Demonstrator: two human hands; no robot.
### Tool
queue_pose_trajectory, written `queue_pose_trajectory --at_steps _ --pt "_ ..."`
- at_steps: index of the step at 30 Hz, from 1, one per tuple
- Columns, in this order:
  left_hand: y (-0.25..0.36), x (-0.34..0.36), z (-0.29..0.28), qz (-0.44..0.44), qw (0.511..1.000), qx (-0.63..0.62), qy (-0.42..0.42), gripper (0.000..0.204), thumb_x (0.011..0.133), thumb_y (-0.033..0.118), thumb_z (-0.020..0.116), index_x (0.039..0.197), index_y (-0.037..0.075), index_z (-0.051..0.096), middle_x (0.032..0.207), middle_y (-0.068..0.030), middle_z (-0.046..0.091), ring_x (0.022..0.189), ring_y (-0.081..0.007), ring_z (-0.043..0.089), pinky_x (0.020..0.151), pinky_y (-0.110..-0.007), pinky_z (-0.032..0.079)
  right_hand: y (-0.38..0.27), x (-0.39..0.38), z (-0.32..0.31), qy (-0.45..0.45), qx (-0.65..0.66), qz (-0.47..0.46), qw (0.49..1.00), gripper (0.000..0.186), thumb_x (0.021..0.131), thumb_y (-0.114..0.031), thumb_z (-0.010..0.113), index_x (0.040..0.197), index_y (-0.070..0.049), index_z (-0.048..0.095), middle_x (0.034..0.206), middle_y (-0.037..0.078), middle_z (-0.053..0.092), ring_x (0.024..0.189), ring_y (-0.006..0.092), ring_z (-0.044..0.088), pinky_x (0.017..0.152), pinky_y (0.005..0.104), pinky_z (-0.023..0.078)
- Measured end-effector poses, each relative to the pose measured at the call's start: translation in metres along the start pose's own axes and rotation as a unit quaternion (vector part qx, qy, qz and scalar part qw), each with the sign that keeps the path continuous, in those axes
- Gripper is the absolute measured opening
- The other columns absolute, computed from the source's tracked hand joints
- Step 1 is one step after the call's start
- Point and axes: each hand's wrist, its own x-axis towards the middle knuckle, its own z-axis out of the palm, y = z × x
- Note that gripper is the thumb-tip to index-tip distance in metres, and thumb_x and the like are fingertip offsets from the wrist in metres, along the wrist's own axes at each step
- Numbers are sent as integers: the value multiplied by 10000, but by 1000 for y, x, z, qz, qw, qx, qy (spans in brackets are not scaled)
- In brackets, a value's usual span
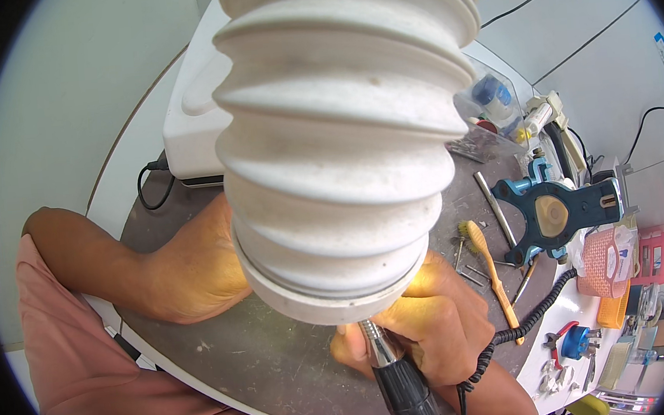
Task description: The person shapes a small dental component by hand using a rotary tool, then fits it into a dental model and continues shaping it with a handheld tool.
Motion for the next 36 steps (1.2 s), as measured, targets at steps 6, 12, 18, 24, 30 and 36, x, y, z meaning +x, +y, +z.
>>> queue_pose_trajectory --at_steps 6,12,18,24,30,36 --pt "-1 1 0 -5 1000 -3 -9 215 908 94 565 1083 -21 615 906 -11 619 809 -63 531 769 -214 454 2 -3 1 0 8 -17 1000 235 586 -51 775 807 -69 694 836 103 674 826 271 654 681 314 507" --pt "-2 1 -1 7 1000 -12 4 214 906 87 563 1088 -12 615 954 -20 617 862 -70 532 805 -232 454 6 -8 -1 20 -8 18 1000 255 571 -69 776 817 -100 714 907 86 692 884 279 653 751 309 516" --pt "-5 4 -3 12 997 -72 -15 177 917 73 555 1059 -3 627 972 -22 641 882 -80 579 812 -236 484 4 -7 0 40 13 2 999 292 563 -49 777 846 -96 723 909 85 692 882 275 654 738 311 517" --pt "-4 5 -7 -3 995 -88 -48 173 923 81 563 1053 -13 626 955 -29 654 842 -83 603 776 -225 504 6 -8 12 100 50 -44 993 276 592 4 779 850 -52 700 860 101 675 821 247 660 693 286 508" --pt "-3 2 0 9 1000 -20 5 190 925 99 573 1061 -24 622 932 -42 656 830 -83 601 767 -217 502 -1 -8 4 45 26 -17 999 229 639 17 752 851 -43 689 846 90 660 774 231 647 641 286 490" --pt "-4 3 -1 9 1000 -9 -2 198 927 112 575 1061 -26 622 902 -48 653 815 -85 598 756 -213 499 -3 -4 0 9 11 9 1000 227 633 -3 763 843 -53 694 836 75 657 768 236 641 635 299 489"
